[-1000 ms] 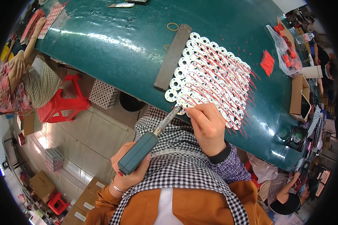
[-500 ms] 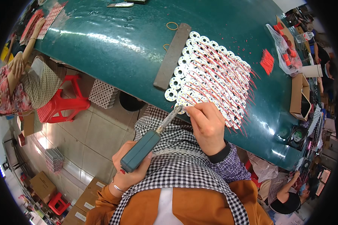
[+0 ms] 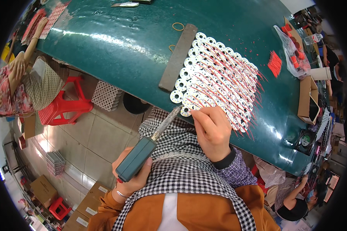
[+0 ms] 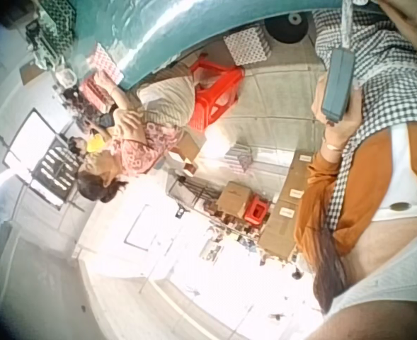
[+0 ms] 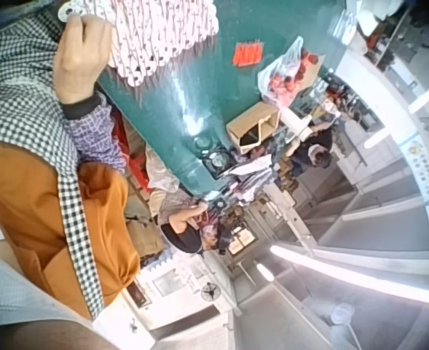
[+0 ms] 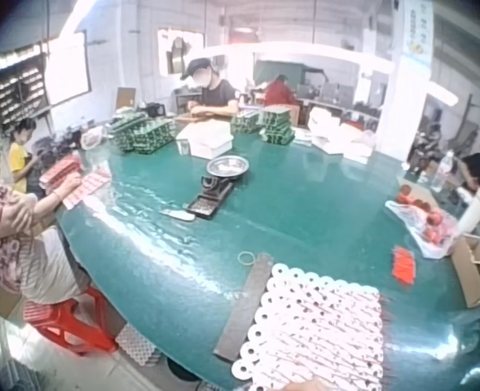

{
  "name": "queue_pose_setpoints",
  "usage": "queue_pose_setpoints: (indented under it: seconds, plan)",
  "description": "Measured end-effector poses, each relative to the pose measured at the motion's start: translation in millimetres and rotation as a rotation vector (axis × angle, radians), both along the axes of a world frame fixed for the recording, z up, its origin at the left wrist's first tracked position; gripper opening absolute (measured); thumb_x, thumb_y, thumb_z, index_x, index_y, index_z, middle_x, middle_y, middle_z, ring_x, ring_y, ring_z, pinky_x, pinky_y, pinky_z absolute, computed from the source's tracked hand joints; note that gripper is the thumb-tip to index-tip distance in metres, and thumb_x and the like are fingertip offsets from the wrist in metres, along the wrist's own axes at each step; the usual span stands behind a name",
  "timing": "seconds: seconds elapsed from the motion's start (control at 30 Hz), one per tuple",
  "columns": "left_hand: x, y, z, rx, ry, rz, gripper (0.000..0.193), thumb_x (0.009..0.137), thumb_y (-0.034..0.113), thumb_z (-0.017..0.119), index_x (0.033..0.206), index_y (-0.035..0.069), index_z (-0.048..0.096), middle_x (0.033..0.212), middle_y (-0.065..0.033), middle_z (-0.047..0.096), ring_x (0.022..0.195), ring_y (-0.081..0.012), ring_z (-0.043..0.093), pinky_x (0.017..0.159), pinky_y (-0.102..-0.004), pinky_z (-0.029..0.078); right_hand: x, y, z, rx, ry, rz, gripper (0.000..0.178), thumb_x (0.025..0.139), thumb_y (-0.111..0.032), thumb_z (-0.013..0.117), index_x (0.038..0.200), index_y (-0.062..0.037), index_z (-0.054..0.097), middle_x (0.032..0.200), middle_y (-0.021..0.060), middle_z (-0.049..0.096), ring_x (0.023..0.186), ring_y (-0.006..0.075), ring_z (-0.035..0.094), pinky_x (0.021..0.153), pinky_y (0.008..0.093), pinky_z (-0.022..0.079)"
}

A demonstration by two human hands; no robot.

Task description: The person solders wires onto LED circuit boards using a soldering tool, positioning the wires by hand and attaching them to the contact points on each board.

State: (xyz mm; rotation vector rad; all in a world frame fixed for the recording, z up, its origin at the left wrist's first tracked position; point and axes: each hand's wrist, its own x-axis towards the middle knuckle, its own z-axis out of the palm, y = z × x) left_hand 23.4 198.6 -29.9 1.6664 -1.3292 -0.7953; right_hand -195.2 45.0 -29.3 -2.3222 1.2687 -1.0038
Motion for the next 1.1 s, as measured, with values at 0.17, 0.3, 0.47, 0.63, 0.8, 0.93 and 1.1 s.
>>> queue_pose_setpoints:
  seconds: [0.17, 0.3, 0.47, 0.63, 0.8, 0.93, 1.1]
  plan:
    - [-1.3, -3.0, 2.4, 0.002, 0.006, -0.022, 0.024, 0.076, -0.003, 0.077, 0.099, -0.006, 0.072, 0.096, -0.0167, 0.071, 0.083, -0.0270, 0.072, 0.075, -0.0325, 0.058, 1.5, 1.1, -7.3, 0.029, -0.029, 0.026, 0.023, 0.075, 0.008, 0.074, 0.096, -0.0004, 0.070, 0.086, 0.0091, 0.061, 0.078, 0.0269, 0.061, 0.067, 0.0379, 0.051]
    - [-3.6, -13.4, 13.0, -0.034, -0.069, -0.055, 0.023, 0.076, -0.003, 0.077, 0.098, -0.006, 0.071, 0.095, -0.0159, 0.071, 0.081, -0.0263, 0.072, 0.073, -0.0321, 0.057, 2.9, 1.4, -9.2, 0.015, -0.015, 0.019, 0.023, 0.074, 0.008, 0.074, 0.095, -0.0002, 0.070, 0.086, 0.0091, 0.061, 0.078, 0.0270, 0.062, 0.068, 0.0379, 0.051]
    - [-5.0, -15.5, 14.0, -0.020, -0.045, -0.036, 0.021, 0.077, -0.001, 0.078, 0.096, -0.006, 0.071, 0.093, -0.0148, 0.070, 0.078, -0.0247, 0.071, 0.070, -0.0303, 0.056, 3.2, 1.2, -9.6, 0.016, -0.005, 0.024, 0.022, 0.075, 0.008, 0.074, 0.095, 0.0003, 0.069, 0.085, 0.0091, 0.061, 0.078, 0.0270, 0.062, 0.068, 0.0379, 0.051]
    - [-5.1, -17.5, 15.6, -0.013, -0.070, -0.049, 0.021, 0.077, 0.000, 0.078, 0.096, -0.005, 0.071, 0.091, -0.0142, 0.070, 0.076, -0.0237, 0.071, 0.069, -0.0293, 0.055, 3.4, 0.8, -8.7, 0.009, 0.020, 0.032, 0.020, 0.076, 0.007, 0.073, 0.094, 0.0009, 0.070, 0.086, 0.0091, 0.061, 0.078, 0.0267, 0.061, 0.069, 0.0377, 0.051]
    - [-4.2, -17.4, 13.9, -0.029, -0.096, -0.069, 0.021, 0.077, 0.001, 0.078, 0.096, -0.005, 0.071, 0.090, -0.0135, 0.069, 0.075, -0.0237, 0.070, 0.067, -0.0293, 0.055, 3.7, 0.9, -8.7, 0.011, 0.038, 0.032, 0.018, 0.076, 0.006, 0.073, 0.093, 0.0013, 0.070, 0.086, 0.0091, 0.061, 0.078, 0.0267, 0.061, 0.069, 0.0380, 0.051]
    - [-1.7, -12.5, 12.5, -0.074, -0.110, -0.066, 0.022, 0.077, 0.001, 0.078, 0.097, -0.005, 0.071, 0.090, -0.0144, 0.069, 0.075, -0.0250, 0.070, 0.066, -0.0307, 0.055, 3.8, 0.8, -5.8, 0.018, 0.044, 0.035, 0.019, 0.075, 0.006, 0.073, 0.093, 0.0014, 0.071, 0.086, 0.0090, 0.061, 0.078, 0.0267, 0.061, 0.069, 0.0380, 0.051]
    - [3.3, 9.1, -0.2, 0.023, -0.056, -0.016, 0.023, 0.077, 0.000, 0.078, 0.099, -0.005, 0.072, 0.092, -0.0162, 0.070, 0.078, -0.0280, 0.071, 0.068, -0.0330, 0.056, 3.1, 0.8, -4.8, 0.015, 0.060, 0.041, 0.021, 0.075, 0.007, 0.072, 0.095, 0.0016, 0.070, 0.086, 0.0092, 0.061, 0.080, 0.0267, 0.061, 0.069, 0.0379, 0.051]
